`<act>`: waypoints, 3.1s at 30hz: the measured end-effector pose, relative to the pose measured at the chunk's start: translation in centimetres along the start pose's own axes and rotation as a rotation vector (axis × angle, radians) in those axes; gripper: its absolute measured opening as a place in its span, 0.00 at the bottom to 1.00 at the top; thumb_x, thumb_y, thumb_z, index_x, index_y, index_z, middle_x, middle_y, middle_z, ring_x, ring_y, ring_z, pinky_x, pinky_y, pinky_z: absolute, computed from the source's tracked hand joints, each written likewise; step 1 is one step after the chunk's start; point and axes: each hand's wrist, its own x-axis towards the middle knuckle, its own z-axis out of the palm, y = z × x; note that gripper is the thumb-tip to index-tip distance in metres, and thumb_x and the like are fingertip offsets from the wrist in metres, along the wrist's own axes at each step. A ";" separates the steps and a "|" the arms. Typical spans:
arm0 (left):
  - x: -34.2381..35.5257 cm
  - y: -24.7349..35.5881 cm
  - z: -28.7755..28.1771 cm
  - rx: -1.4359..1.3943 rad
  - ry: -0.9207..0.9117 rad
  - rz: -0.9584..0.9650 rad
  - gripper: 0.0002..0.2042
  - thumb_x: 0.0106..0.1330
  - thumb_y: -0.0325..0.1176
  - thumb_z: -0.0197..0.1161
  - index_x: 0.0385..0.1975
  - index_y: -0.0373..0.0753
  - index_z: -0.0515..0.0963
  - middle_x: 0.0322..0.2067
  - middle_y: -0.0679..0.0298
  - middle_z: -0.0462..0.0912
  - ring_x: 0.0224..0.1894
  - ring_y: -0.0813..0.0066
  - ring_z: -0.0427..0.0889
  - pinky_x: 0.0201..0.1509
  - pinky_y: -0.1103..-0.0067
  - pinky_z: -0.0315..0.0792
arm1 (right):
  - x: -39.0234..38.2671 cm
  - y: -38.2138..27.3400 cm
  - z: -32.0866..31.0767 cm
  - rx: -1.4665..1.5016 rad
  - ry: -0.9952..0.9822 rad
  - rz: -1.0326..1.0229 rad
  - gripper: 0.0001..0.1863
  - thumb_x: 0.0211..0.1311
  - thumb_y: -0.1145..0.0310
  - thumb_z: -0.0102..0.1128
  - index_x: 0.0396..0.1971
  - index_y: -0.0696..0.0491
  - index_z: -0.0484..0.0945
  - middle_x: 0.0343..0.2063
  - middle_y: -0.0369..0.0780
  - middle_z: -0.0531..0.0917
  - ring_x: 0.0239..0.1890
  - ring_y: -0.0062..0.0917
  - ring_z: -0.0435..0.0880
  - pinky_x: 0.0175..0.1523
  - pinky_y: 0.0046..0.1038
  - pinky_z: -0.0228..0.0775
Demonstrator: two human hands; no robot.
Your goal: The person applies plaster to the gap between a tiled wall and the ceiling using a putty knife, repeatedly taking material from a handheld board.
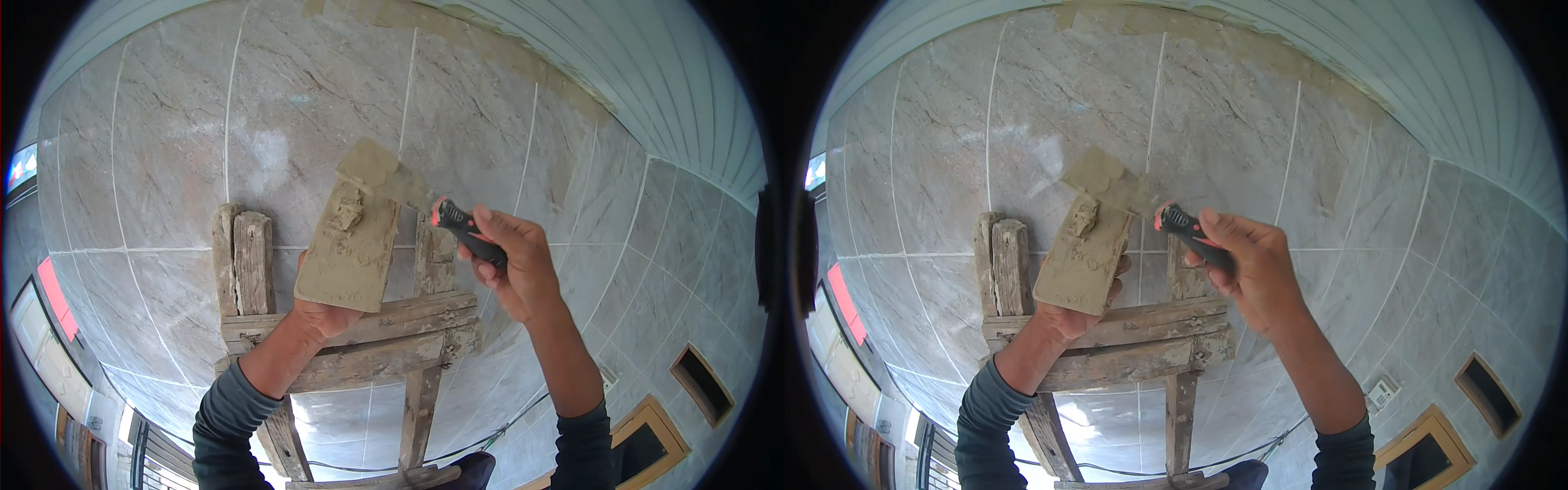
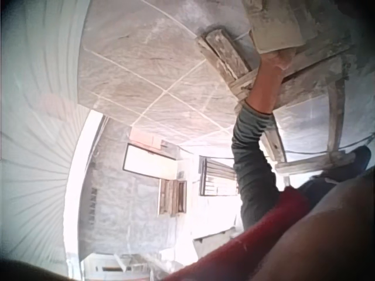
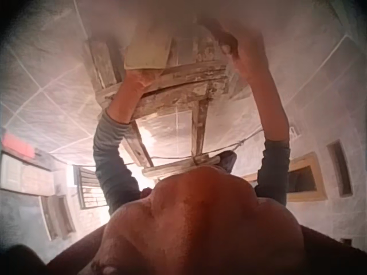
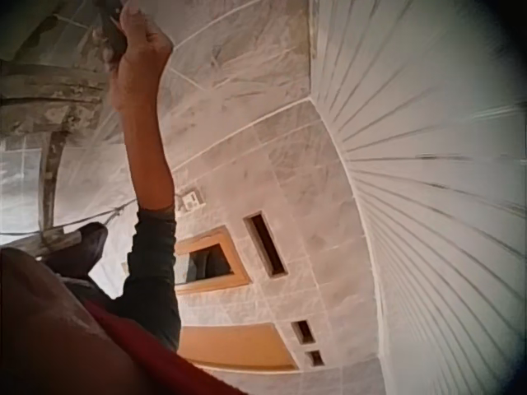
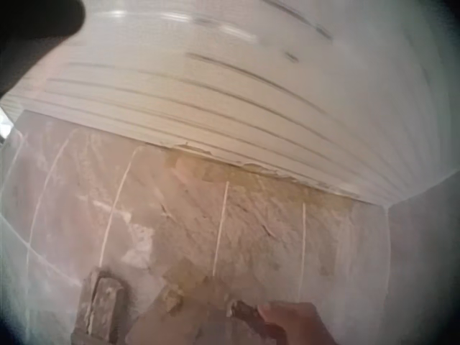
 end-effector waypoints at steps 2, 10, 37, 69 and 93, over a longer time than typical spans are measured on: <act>0.1 0.1 0.6 -0.027 -0.011 0.003 0.21 0.61 0.42 0.56 0.50 0.37 0.72 0.44 0.59 0.76 0.40 0.68 0.71 0.31 0.77 0.71 | -0.1 1.8 -0.5 0.040 -0.032 0.069 0.19 0.63 0.55 0.60 0.32 0.59 0.79 0.20 0.40 0.80 0.13 0.11 0.65 0.16 0.14 0.52; 0.2 0.6 1.5 -0.147 -0.159 0.062 0.15 0.66 0.34 0.54 0.46 0.30 0.68 0.36 0.61 0.68 0.33 0.75 0.65 0.22 0.84 0.67 | -2.1 3.4 -3.1 0.049 -0.048 0.120 0.17 0.64 0.58 0.59 0.31 0.59 0.79 0.20 0.41 0.79 0.12 0.09 0.62 0.14 0.14 0.48; 0.1 0.5 -0.9 -0.004 0.001 0.224 0.23 0.58 0.45 0.63 0.51 0.41 0.73 0.47 0.59 0.78 0.46 0.64 0.77 0.41 0.75 0.76 | 13.5 -7.7 9.1 -1.746 0.492 -1.457 0.14 0.48 0.79 0.59 0.37 0.65 0.78 0.30 0.48 0.78 0.35 0.34 0.79 0.39 0.29 0.77; 0.3 0.7 -0.3 -0.022 -0.201 0.327 0.17 0.65 0.39 0.52 0.51 0.42 0.72 0.47 0.64 0.78 0.49 0.69 0.77 0.54 0.71 0.69 | 12.0 -15.9 19.3 -1.813 0.290 -1.316 0.08 0.52 0.73 0.56 0.28 0.62 0.79 0.32 0.52 0.81 0.39 0.44 0.81 0.43 0.41 0.73; 0.6 0.5 -1.2 0.029 -0.137 0.328 0.18 0.64 0.41 0.51 0.51 0.44 0.72 0.48 0.66 0.77 0.51 0.70 0.74 0.56 0.71 0.66 | 18.6 -5.4 17.0 -1.066 0.255 -1.501 0.15 0.63 0.69 0.56 0.42 0.63 0.68 0.33 0.53 0.77 0.31 0.46 0.79 0.39 0.42 0.73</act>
